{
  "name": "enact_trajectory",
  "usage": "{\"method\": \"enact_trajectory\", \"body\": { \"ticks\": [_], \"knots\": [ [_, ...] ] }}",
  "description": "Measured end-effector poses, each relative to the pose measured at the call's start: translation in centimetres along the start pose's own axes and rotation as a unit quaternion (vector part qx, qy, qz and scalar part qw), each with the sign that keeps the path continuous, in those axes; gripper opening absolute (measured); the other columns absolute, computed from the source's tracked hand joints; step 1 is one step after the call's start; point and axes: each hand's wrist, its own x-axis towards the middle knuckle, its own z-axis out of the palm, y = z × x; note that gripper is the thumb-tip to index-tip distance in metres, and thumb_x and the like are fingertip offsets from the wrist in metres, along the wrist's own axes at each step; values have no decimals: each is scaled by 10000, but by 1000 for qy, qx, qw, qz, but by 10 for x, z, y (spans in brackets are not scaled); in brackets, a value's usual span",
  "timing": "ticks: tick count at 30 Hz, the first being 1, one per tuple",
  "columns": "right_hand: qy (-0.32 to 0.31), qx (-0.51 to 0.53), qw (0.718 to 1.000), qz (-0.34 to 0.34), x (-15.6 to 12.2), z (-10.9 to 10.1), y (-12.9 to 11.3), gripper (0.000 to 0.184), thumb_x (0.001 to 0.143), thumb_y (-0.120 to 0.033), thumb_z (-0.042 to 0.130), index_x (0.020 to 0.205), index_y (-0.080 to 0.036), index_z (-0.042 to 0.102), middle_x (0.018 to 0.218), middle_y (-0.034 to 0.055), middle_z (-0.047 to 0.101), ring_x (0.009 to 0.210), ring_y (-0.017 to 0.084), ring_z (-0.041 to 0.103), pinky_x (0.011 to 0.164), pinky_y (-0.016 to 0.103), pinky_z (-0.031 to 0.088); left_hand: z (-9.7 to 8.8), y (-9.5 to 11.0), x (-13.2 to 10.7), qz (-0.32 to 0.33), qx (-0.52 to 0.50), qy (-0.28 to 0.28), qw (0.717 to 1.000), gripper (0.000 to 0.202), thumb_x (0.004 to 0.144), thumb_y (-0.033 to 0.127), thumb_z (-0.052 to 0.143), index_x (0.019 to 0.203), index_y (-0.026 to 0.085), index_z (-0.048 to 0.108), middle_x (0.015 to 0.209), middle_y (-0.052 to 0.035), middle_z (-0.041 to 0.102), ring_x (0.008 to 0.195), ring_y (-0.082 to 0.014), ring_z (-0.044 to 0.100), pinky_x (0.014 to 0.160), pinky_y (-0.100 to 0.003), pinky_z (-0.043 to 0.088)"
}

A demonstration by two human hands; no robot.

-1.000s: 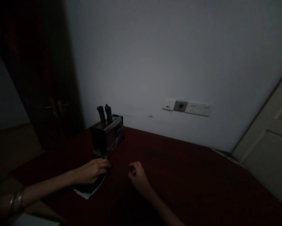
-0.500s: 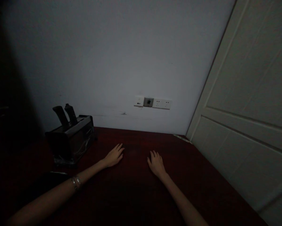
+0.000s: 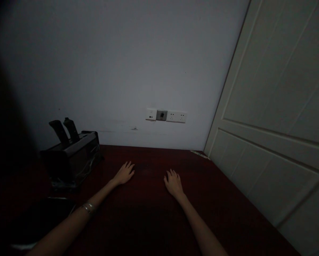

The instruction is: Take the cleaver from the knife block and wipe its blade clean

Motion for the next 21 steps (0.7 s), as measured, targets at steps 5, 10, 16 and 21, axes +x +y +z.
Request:
{"method": "enact_trajectory", "body": {
  "ticks": [5, 10, 16, 21],
  "knots": [
    [2, 2, 1000, -2, 0, 2, 2, 480, 853, -348, 287, 1229, -109, 468, 1338, 136, 410, 1250, 241, 328, 1020, 394, 214, -1, 4, -2, -4, 4, 7, 1000, 538, 865, 418, 268, 1297, 116, 370, 1386, -166, 293, 1298, -303, 191, 1030, -417, 169],
    [5, -6, 1000, -9, 0, 4, 2, 484, 850, -348, 296, 1227, -102, 474, 1331, 140, 419, 1241, 248, 343, 1016, 396, 229, -3, 4, -4, -7, 0, 1, 1000, 529, 865, 408, 267, 1289, 114, 378, 1389, -168, 286, 1301, -299, 186, 1029, -426, 166],
    [4, -16, 1000, -15, 1, 6, 3, 485, 849, -346, 298, 1222, -96, 481, 1326, 144, 426, 1234, 255, 356, 1007, 399, 252, -3, 2, -5, -6, -5, -7, 1000, 543, 863, 421, 263, 1302, 115, 357, 1395, -164, 273, 1303, -299, 177, 1030, -426, 168],
    [1, -19, 1000, -16, 1, 8, 3, 491, 849, -349, 298, 1228, -90, 474, 1330, 148, 419, 1239, 252, 351, 1007, 398, 257, -3, 0, -7, -2, -3, -10, 1000, 548, 867, 432, 252, 1304, 118, 357, 1397, -154, 274, 1306, -297, 165, 1037, -415, 164]
  ]
}}
